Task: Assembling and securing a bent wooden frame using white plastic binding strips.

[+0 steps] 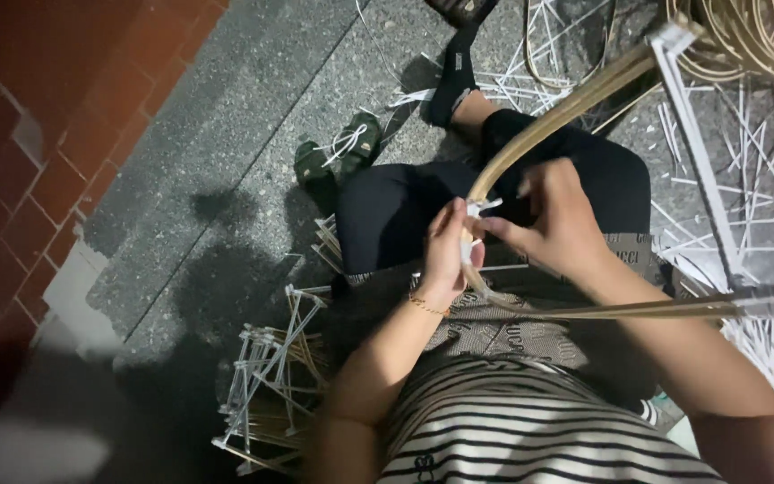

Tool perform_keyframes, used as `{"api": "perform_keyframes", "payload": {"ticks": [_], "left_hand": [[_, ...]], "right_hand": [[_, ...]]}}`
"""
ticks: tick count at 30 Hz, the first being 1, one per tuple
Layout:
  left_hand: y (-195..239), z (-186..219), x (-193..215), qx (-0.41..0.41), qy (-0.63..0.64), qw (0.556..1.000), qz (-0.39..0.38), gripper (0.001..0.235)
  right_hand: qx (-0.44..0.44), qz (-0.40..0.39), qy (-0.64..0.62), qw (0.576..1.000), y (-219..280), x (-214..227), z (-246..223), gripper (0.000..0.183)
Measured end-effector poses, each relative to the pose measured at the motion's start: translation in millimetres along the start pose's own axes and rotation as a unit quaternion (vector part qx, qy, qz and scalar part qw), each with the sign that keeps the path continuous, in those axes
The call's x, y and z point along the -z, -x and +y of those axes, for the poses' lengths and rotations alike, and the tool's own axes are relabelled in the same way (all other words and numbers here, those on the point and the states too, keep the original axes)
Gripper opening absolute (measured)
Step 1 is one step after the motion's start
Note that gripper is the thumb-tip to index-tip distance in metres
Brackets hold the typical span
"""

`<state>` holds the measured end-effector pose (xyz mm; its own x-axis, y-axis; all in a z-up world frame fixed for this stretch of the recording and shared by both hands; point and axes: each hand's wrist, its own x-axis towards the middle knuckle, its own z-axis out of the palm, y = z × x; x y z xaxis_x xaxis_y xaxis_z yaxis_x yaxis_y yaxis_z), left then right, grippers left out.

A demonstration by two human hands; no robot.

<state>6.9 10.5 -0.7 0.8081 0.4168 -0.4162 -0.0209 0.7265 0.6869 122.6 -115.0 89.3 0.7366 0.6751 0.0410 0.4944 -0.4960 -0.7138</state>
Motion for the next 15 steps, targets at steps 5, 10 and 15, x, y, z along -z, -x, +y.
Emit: {"api": "perform_keyframes", "payload": {"ticks": [5,10,15], "left_hand": [[4,-8,-2,0.025,0.02,0.999,-0.001,0.03],[12,0,-9,0.046,0.005,0.999,-0.002,0.03],[10,-4,-5,0.025,0.059,0.996,-0.062,0.036]], "right_hand": [[0.162,0.005,-0.046,0.986,0,-5,2,0.032],[0.154,0.013,-0.019,0.988,3,-4,5,0.027],[0.191,-0.01,-0.084,0.978,4,-3,9,0.018]]}}
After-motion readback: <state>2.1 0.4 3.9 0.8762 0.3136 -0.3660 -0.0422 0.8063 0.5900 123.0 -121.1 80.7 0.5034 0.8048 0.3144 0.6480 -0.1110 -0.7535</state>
